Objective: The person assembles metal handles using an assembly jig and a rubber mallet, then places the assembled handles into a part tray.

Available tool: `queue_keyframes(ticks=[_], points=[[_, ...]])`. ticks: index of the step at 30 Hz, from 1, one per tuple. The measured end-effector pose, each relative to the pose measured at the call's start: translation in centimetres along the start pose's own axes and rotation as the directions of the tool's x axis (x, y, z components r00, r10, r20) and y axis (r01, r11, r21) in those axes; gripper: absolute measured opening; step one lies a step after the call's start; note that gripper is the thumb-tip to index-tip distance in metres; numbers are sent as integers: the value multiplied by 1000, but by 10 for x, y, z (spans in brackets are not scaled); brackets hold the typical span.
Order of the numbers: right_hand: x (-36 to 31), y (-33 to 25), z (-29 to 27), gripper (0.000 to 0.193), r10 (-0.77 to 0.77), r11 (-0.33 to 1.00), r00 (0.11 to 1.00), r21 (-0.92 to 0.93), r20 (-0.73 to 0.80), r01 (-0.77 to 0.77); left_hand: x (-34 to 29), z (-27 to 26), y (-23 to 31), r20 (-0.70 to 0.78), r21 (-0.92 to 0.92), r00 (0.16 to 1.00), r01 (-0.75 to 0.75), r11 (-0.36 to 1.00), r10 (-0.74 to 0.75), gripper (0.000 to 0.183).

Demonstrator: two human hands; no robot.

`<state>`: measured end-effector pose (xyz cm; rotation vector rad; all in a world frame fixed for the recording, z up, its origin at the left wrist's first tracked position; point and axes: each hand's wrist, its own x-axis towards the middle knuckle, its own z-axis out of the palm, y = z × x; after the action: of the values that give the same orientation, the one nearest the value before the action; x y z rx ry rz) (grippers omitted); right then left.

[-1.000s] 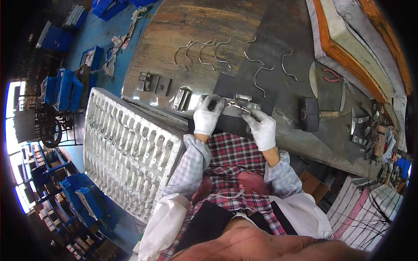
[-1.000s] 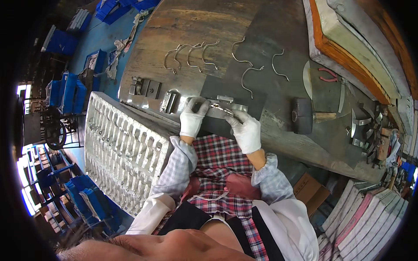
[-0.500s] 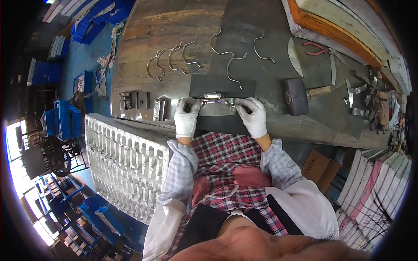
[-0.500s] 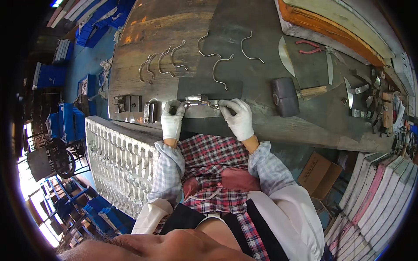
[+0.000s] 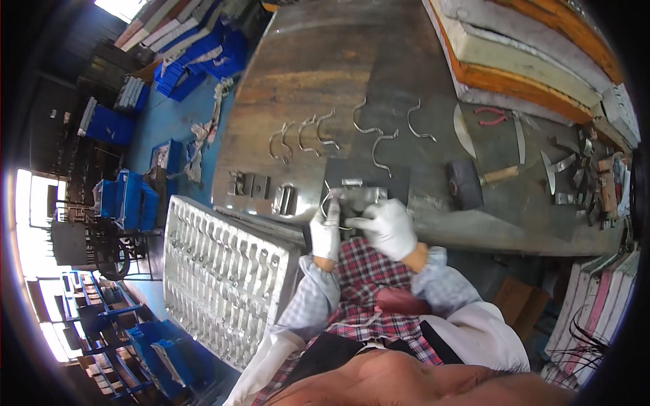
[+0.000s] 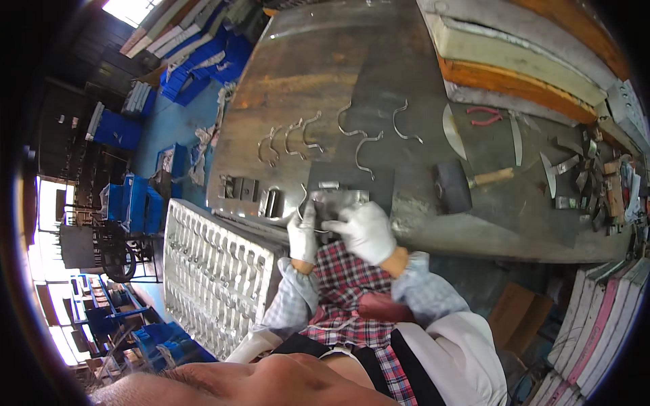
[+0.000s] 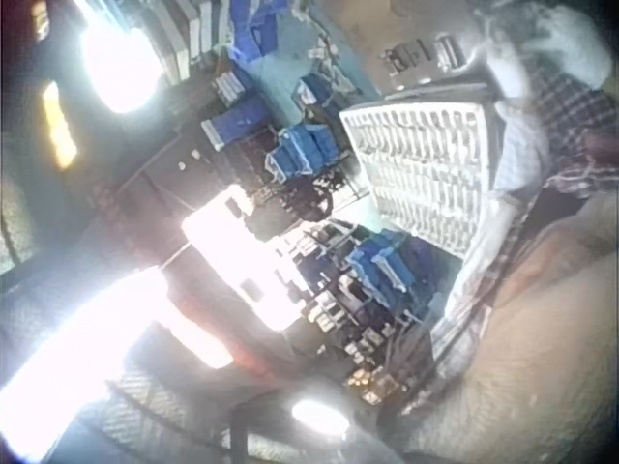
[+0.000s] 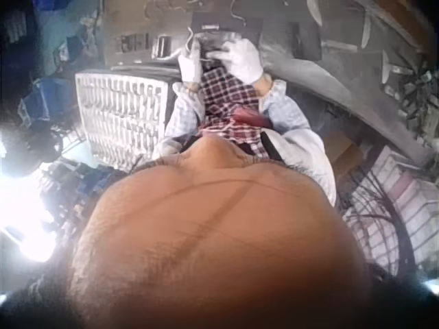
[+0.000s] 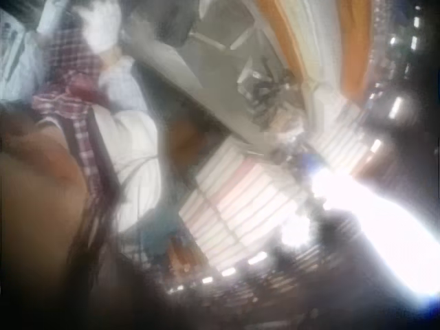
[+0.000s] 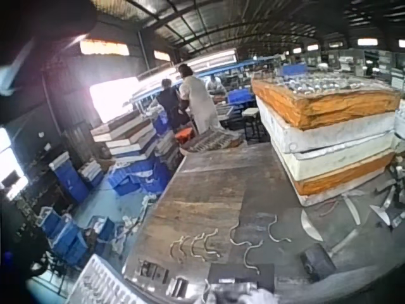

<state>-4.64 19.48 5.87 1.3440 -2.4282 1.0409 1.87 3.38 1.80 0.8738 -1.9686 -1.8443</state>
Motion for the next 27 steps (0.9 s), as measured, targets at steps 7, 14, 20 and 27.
queue_keyframes(ticks=[7,14,20,27], points=[[-82,160,-117,42,625,632,671,-244,-399,-735,184,50,56,144,658,953,-293,694,266,38],[-136,88,-68,55,585,431,623,-452,-520,-781,180,87,70,551,827,791,-559,-52,267,32],[-131,85,-60,58,566,419,633,-478,-528,-772,193,79,57,832,543,519,-835,-93,194,27],[-137,100,-84,46,567,540,709,-461,-420,-705,75,-34,101,383,433,806,-589,682,452,29]])
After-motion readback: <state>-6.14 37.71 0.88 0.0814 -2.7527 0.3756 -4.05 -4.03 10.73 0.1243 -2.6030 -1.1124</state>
